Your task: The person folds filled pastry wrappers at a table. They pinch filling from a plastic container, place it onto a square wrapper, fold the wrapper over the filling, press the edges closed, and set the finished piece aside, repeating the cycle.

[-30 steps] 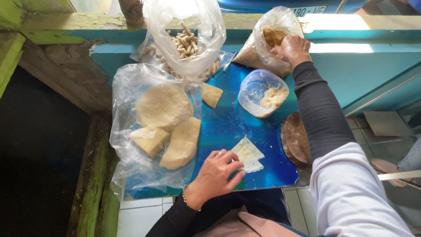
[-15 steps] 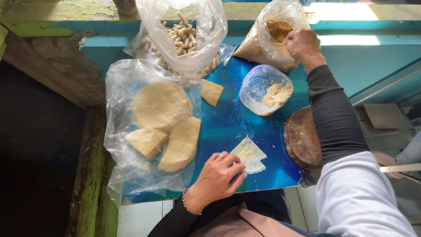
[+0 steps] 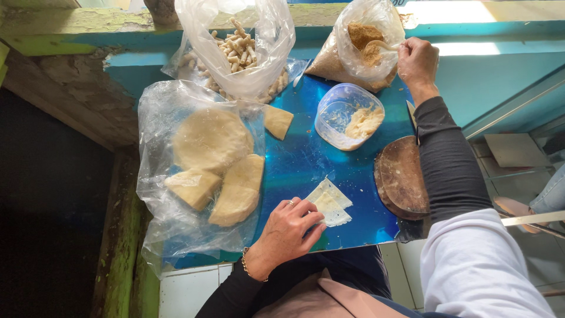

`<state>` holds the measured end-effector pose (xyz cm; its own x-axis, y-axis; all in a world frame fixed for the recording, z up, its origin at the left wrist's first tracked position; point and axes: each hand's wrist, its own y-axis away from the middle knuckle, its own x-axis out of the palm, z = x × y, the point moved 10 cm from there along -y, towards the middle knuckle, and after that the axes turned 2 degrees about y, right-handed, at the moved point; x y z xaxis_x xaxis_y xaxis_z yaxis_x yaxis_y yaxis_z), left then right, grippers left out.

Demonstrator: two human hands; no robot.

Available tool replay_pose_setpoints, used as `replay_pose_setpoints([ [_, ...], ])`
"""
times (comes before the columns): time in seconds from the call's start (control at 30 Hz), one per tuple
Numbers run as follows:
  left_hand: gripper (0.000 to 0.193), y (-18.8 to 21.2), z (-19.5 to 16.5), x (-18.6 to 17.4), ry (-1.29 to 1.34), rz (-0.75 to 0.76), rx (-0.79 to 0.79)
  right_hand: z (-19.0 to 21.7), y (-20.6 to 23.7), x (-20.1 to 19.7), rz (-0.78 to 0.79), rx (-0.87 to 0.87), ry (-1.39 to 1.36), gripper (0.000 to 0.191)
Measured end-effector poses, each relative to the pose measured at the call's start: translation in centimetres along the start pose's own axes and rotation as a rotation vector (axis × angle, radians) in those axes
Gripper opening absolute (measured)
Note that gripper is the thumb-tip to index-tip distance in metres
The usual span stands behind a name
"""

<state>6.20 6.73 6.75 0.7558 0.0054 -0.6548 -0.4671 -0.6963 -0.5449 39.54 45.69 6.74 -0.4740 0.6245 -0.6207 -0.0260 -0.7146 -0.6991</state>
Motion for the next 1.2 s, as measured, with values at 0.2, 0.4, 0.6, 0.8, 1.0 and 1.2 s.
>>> replay_pose_setpoints([
  [0.2,0.010,0.0,-0.3,-0.4,0.014,-0.024,0.009,-1.3,0.2,0.3,0.027,0.096,-0.061,0.015],
  [0.4,0.010,-0.2,-0.1,-1.2,0.010,-0.084,0.000,0.0,1.8,-1.7,0.151,0.407,-0.405,0.015],
  [0.6,0.016,0.3,2.1,-2.7,-0.029,-0.253,-0.184,9.2,10.0,-8.2,0.362,0.284,-0.710,0.014],
  [0.8,0.022,0.1,1.8,-2.0,-0.029,-0.206,-0.131,16.9,22.3,-12.1,0.471,0.293,-0.607,0.013],
  [1.0,0.037,-0.3,0.1,-1.3,-0.068,-0.112,0.020,21.8,27.2,-14.6,0.386,0.099,-0.409,0.010],
  [1.2,0.041,-0.4,-0.2,0.6,-0.196,-0.012,0.080,24.4,27.7,-16.1,0.299,-0.121,-0.284,0.014],
])
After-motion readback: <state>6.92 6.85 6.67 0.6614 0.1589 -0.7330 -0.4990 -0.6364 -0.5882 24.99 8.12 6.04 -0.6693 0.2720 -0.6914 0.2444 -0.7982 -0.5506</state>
